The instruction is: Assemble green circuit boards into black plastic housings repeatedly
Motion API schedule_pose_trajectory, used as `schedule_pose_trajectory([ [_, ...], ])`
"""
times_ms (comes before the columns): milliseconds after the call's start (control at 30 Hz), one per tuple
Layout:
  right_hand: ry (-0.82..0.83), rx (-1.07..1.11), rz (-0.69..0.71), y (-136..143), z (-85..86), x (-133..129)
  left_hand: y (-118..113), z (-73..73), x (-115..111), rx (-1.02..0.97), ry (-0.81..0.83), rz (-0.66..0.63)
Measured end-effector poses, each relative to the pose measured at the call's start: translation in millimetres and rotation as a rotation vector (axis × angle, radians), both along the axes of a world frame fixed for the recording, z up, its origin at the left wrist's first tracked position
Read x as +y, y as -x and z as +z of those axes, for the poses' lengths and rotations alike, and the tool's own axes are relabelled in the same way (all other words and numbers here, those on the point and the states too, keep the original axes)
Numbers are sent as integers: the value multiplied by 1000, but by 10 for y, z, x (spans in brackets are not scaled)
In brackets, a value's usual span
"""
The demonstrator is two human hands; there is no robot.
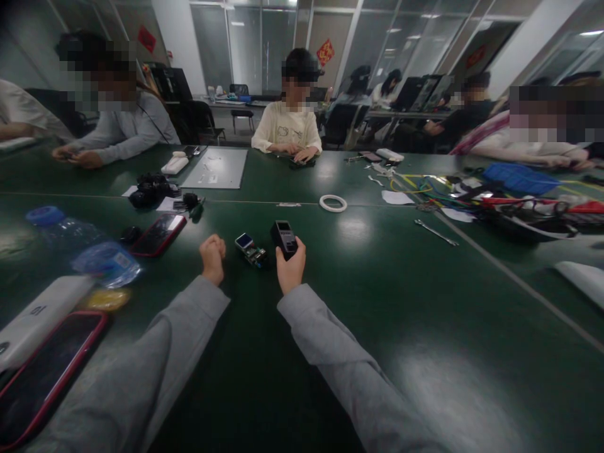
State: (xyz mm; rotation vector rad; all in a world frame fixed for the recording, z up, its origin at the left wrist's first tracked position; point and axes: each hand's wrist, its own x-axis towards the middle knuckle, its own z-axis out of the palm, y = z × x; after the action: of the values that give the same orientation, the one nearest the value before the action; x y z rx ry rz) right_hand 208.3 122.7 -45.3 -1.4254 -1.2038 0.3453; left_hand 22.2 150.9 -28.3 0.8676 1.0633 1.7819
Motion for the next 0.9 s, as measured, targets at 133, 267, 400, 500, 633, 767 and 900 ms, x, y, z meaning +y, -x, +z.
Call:
schedule_pose_trajectory([
  [133,24,-136,43,-19,-5,-7,5,-7,4,-9,8,-5],
  [267,74,-222,-2,17,64,-64,5,-6,10,-9,12,-6],
  [400,89,-242,-66,33,81,-76,1,1,10,-17,13,1],
  [500,49,-170,-98,33,92,-80,1,3,10,-5,22,4],
  [633,39,-174,-96,61,149,-118,1,8,6,13,53,1],
  [767,-6,-291,-64,122,227,-182,-8,21,-7,36,44,0],
  [900,-42,-381,-23,168,295,-246,-17,26,-13,61,31,-7],
])
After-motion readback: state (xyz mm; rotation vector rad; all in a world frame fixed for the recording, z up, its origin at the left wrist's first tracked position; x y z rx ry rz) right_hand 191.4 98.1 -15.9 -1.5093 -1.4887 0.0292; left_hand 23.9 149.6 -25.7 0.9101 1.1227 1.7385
